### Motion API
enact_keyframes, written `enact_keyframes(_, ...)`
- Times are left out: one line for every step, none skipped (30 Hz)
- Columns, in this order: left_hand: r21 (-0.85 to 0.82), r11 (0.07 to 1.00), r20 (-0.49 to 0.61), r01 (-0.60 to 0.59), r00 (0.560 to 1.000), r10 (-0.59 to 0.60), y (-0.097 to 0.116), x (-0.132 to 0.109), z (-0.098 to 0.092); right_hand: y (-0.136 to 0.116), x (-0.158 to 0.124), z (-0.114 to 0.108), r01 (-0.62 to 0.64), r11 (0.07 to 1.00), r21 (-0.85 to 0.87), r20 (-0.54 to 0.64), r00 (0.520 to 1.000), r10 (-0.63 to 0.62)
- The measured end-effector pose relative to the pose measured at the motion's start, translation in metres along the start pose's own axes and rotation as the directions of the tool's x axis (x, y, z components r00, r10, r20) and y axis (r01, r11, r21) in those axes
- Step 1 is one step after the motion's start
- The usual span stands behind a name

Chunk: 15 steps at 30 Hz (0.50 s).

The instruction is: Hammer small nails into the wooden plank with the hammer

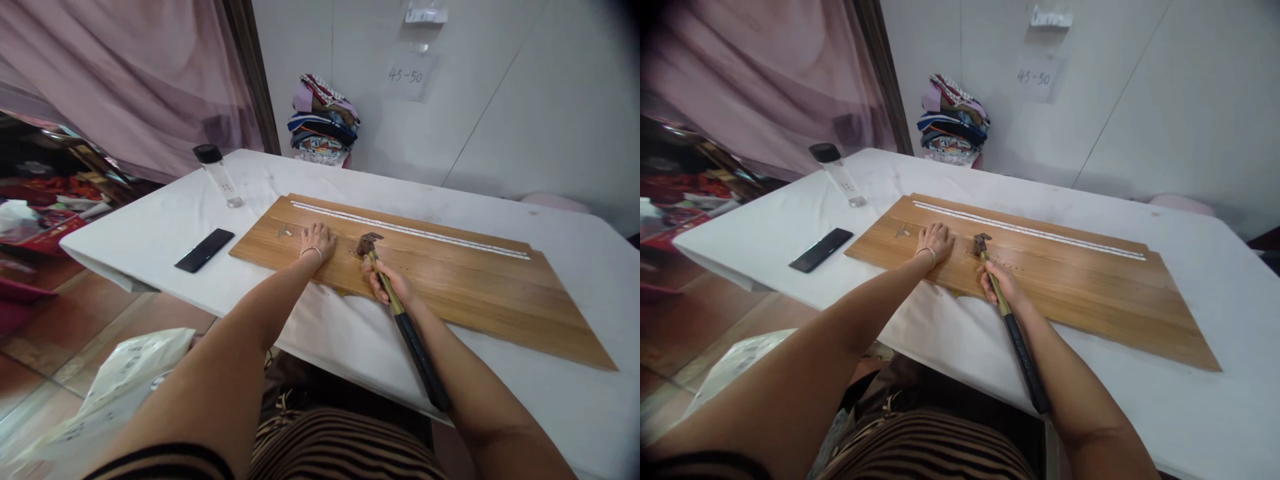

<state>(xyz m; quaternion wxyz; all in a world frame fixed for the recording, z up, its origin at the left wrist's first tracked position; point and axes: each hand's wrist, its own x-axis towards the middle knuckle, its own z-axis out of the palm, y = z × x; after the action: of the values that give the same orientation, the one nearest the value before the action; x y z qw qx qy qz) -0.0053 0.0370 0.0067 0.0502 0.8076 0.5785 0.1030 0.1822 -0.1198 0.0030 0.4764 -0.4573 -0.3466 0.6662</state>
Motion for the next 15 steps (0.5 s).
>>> enact_keyframes(-0.002,1.000,0.000,0.000,1.000,0.000,0.0000,-0.0001,-0.0003,0.0000,-0.0001,0.0002,0.005,1.000,0.002,-0.003,1.000,-0.005)
enact_keyframes(-0.003,1.000,0.002,0.000,1.000,0.000,0.0000,-0.0002,-0.0005,0.0000,-0.0001,0.0003,0.012,1.000,0.005,-0.008,1.000,-0.012)
enact_keyframes(-0.003,1.000,0.004,0.000,1.000,0.000,0.0000,-0.0002,-0.0007,0.0001,-0.0001,0.0005,0.019,1.000,0.010,-0.012,1.000,-0.019)
enact_keyframes(-0.003,1.000,0.006,0.000,1.000,0.000,-0.0001,-0.0001,-0.0006,0.0002,0.0000,0.0005,0.023,1.000,0.014,-0.014,1.000,-0.023)
enact_keyframes(-0.003,1.000,0.006,-0.001,1.000,0.001,-0.0002,0.0000,-0.0005,0.0003,0.0001,0.0005,0.023,1.000,0.017,-0.012,1.000,-0.022)
enact_keyframes(-0.004,1.000,0.005,-0.003,1.000,0.003,-0.0004,0.0002,-0.0002,0.0003,0.0001,0.0004,0.019,1.000,0.017,-0.007,1.000,-0.018)
enact_keyframes(-0.006,1.000,0.004,-0.003,1.000,0.003,-0.0006,0.0004,0.0002,0.0002,0.0002,0.0002,0.011,1.000,0.015,-0.001,1.000,-0.011)
enact_keyframes(-0.009,1.000,0.001,-0.003,1.000,0.003,-0.0008,0.0006,0.0007,0.0003,0.0003,0.0000,0.004,1.000,0.011,0.003,1.000,-0.004)
enact_keyframes(-0.012,1.000,0.000,-0.002,1.000,0.002,-0.0010,0.0007,0.0011,0.0003,0.0004,-0.0001,-0.002,1.000,0.008,0.006,1.000,0.002)
enact_keyframes(-0.013,1.000,-0.002,-0.001,1.000,0.001,-0.0012,0.0008,0.0015,0.0005,0.0005,-0.0002,-0.005,1.000,0.006,0.004,1.000,0.005)
enact_keyframes(-0.014,1.000,-0.002,-0.001,1.000,0.001,-0.0014,0.0009,0.0017,0.0008,0.0005,-0.0002,-0.002,1.000,0.006,0.000,1.000,0.002)
enact_keyframes(-0.015,1.000,-0.002,-0.001,1.000,0.001,-0.0015,0.0008,0.0018,0.0011,0.0006,-0.0001,0.003,1.000,0.009,-0.006,1.000,-0.003)
enact_keyframes(-0.014,1.000,-0.002,-0.002,1.000,0.002,-0.0015,0.0007,0.0017,0.0015,0.0006,0.0000,0.010,1.000,0.011,-0.011,1.000,-0.010)
enact_keyframes(-0.013,1.000,-0.001,-0.002,1.000,0.002,-0.0014,0.0005,0.0014,0.0018,0.0006,0.0001,0.014,1.000,0.014,-0.014,1.000,-0.014)
enact_keyframes(-0.011,1.000,-0.001,-0.001,1.000,0.001,-0.0011,0.0001,0.0010,0.0020,0.0006,0.0002,0.017,1.000,0.014,-0.015,1.000,-0.016)
